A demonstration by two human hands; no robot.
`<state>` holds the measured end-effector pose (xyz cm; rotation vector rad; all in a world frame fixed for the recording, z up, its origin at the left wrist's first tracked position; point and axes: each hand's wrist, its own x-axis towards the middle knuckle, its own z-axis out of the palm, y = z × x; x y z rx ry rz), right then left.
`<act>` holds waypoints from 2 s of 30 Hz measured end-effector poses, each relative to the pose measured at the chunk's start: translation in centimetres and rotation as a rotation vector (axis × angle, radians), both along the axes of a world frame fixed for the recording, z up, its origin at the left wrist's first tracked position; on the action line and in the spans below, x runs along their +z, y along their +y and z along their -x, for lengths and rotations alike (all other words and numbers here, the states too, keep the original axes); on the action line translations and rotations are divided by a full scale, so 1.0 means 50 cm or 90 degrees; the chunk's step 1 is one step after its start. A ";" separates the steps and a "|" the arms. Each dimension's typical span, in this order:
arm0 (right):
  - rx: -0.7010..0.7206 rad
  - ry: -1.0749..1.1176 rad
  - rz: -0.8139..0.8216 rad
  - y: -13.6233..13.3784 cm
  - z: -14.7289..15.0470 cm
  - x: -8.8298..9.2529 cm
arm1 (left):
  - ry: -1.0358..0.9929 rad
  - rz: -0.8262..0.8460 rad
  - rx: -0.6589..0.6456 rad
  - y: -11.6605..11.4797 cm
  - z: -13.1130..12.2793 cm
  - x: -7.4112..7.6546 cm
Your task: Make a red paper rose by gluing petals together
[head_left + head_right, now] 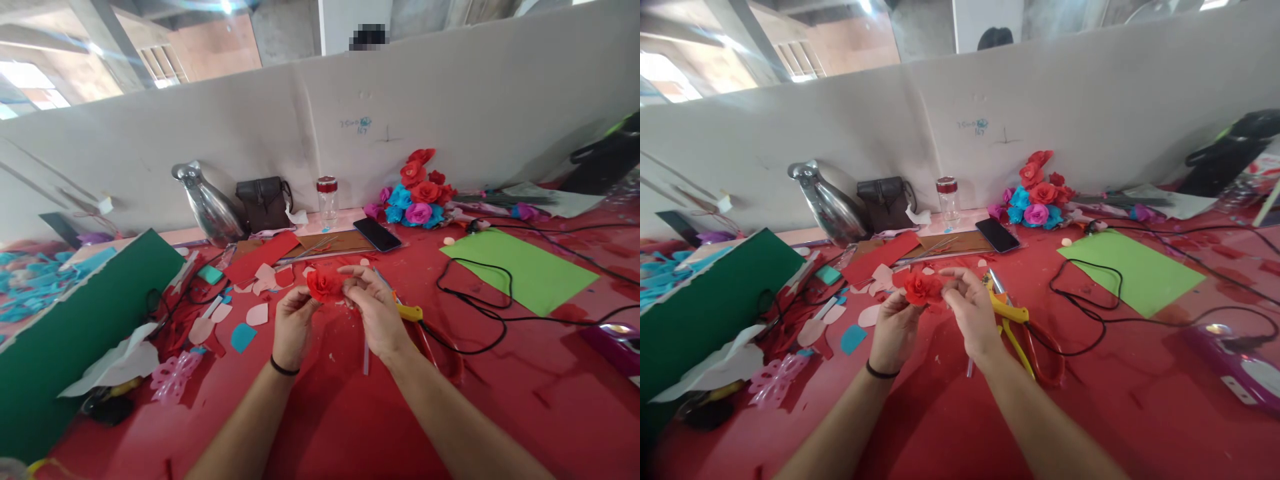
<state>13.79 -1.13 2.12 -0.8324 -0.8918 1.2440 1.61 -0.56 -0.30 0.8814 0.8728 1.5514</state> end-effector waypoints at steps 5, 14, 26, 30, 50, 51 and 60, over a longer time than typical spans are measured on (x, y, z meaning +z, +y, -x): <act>-0.044 -0.105 0.000 0.003 -0.002 -0.009 | 0.001 0.008 0.003 0.000 -0.001 -0.001; -0.116 -0.193 -0.087 0.003 -0.012 -0.007 | 0.004 0.019 0.006 0.000 0.000 -0.001; -0.074 -0.202 -0.050 0.009 -0.008 -0.012 | 0.047 0.010 -0.012 -0.001 -0.004 -0.005; -0.079 -0.199 -0.036 0.010 -0.008 -0.013 | 0.047 0.015 -0.015 -0.003 -0.006 -0.004; 0.050 -0.040 0.056 -0.006 0.001 0.017 | -0.041 0.014 0.026 0.005 0.001 -0.006; 0.035 -0.032 0.065 -0.006 -0.001 0.017 | -0.057 0.022 0.030 0.006 0.001 -0.006; 0.024 -0.089 0.128 0.010 0.014 -0.019 | -0.042 0.089 0.032 -0.005 -0.011 0.010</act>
